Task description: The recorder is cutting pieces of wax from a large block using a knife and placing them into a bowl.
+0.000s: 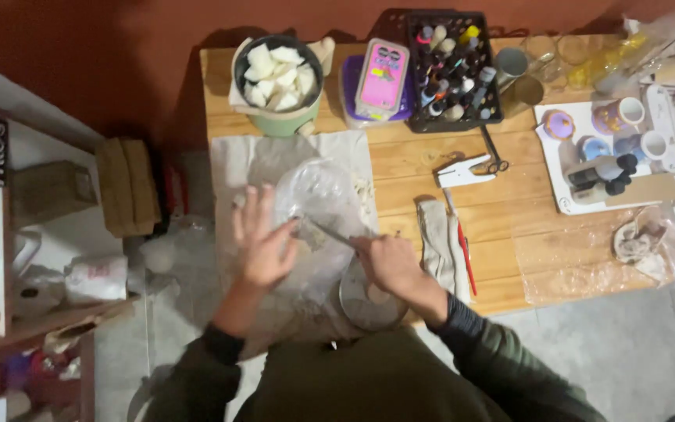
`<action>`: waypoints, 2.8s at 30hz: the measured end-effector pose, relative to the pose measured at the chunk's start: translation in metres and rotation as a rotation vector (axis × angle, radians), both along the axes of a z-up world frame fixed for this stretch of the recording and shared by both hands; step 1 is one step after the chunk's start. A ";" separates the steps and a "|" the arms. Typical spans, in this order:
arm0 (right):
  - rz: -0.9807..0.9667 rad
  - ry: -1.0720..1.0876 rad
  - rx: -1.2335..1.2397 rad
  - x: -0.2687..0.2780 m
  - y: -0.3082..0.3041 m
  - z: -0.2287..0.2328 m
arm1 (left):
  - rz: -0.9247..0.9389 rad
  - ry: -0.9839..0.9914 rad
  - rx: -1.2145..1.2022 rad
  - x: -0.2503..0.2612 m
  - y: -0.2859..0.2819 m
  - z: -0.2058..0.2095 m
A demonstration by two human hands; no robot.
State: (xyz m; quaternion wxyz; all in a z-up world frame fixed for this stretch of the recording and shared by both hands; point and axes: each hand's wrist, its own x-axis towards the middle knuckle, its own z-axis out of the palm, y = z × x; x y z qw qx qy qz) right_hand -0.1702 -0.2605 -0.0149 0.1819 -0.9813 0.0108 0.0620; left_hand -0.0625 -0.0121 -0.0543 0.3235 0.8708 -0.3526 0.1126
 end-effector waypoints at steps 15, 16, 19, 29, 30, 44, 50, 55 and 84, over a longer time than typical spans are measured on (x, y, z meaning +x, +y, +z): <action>0.321 0.177 -0.133 -0.026 0.034 0.059 | 0.110 0.247 -0.003 -0.078 0.044 -0.050; 0.318 0.178 -0.132 -0.018 0.037 0.061 | 0.107 0.248 -0.003 -0.075 0.040 -0.049; 0.249 0.179 -0.157 -0.002 0.049 0.054 | 0.064 0.237 -0.041 -0.076 0.032 -0.051; 0.347 0.310 -0.338 0.064 0.102 0.039 | 0.104 0.266 -0.019 -0.075 0.030 -0.077; 0.383 0.314 -0.354 0.073 0.109 0.035 | 0.106 0.264 -0.006 -0.076 0.030 -0.079; 0.482 0.056 -0.280 0.025 0.085 -0.031 | 0.134 0.320 -0.022 -0.072 0.027 -0.090; 0.489 -0.096 -0.256 0.039 0.071 -0.049 | 0.119 0.312 -0.033 -0.071 0.028 -0.090; 0.456 0.260 -0.363 0.049 0.080 -0.027 | 0.139 0.323 -0.026 -0.074 0.026 -0.091; 0.245 0.332 -0.193 -0.050 0.075 -0.067 | 0.169 0.382 0.097 -0.075 0.019 -0.086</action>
